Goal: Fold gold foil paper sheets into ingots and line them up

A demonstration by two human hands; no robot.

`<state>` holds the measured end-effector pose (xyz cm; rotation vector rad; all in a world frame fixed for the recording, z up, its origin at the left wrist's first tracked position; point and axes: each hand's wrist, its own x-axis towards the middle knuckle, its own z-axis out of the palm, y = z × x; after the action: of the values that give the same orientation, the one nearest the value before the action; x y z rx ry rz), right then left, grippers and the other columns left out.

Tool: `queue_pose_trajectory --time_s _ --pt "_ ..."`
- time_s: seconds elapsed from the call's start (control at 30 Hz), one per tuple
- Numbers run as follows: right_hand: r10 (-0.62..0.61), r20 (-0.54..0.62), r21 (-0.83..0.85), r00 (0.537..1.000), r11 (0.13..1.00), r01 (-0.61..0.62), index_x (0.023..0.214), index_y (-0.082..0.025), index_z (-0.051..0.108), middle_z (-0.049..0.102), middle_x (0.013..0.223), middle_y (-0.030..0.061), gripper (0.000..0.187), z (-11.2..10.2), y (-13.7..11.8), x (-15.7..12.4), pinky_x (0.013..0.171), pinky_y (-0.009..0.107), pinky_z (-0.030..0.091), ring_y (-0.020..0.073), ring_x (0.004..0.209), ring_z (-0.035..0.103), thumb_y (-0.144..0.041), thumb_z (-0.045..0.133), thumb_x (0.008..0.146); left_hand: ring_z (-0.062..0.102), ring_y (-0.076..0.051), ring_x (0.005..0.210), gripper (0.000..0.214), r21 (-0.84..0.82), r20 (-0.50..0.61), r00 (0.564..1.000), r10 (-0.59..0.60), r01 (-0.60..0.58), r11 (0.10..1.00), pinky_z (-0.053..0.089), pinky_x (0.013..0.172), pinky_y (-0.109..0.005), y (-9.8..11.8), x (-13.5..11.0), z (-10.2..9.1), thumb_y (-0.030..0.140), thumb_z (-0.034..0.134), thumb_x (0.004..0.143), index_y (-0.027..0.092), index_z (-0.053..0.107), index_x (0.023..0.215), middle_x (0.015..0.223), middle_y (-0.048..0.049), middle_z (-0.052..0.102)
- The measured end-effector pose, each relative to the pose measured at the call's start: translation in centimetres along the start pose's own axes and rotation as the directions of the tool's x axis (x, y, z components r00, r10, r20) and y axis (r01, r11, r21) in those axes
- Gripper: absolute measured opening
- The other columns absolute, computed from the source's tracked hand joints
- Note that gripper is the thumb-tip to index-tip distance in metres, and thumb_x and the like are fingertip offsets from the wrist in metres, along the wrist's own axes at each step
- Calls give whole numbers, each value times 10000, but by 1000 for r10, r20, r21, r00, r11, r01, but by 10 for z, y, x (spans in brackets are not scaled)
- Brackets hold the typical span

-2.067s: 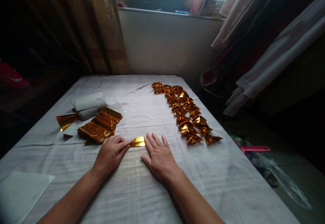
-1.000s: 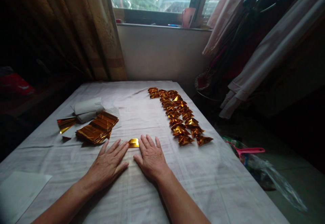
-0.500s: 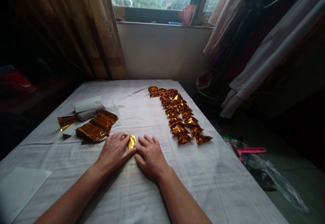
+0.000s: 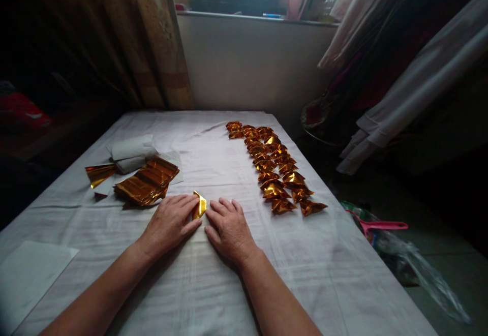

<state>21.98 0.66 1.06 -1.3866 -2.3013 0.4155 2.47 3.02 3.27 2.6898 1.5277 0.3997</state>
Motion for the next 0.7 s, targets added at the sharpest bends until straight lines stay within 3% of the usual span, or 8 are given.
queue_pose_trajectory --time_s 0.3,0.5,0.7 --pt "-39 -71 1 997 999 39 1282 -221 607 614 1361 87 393 7 3 0 1105 511 339 291 1299 505 -210 591 889 601 -289 1145 292 -96 10 998 67 -65 993 458 977 -444 -12 -2 2 241 611 836 201 616 1126 1227 -102 677" --pt "-8 -72 -52 997 999 4 1269 -223 621 604 1372 90 372 9 -2 3 1102 519 353 298 1293 504 -214 587 898 569 -274 1226 361 -141 -4 995 103 -103 985 421 1065 -456 -18 -6 8 194 554 853 189 590 1212 1304 -115 644" --pt "6 -37 -95 999 995 -10 1303 -216 603 592 1383 99 417 6 -3 11 1095 504 377 301 1297 501 -228 613 887 580 -273 1216 376 -125 -24 992 128 -130 984 430 1052 -451 -21 -6 11 191 582 847 189 610 1222 1314 -111 645"
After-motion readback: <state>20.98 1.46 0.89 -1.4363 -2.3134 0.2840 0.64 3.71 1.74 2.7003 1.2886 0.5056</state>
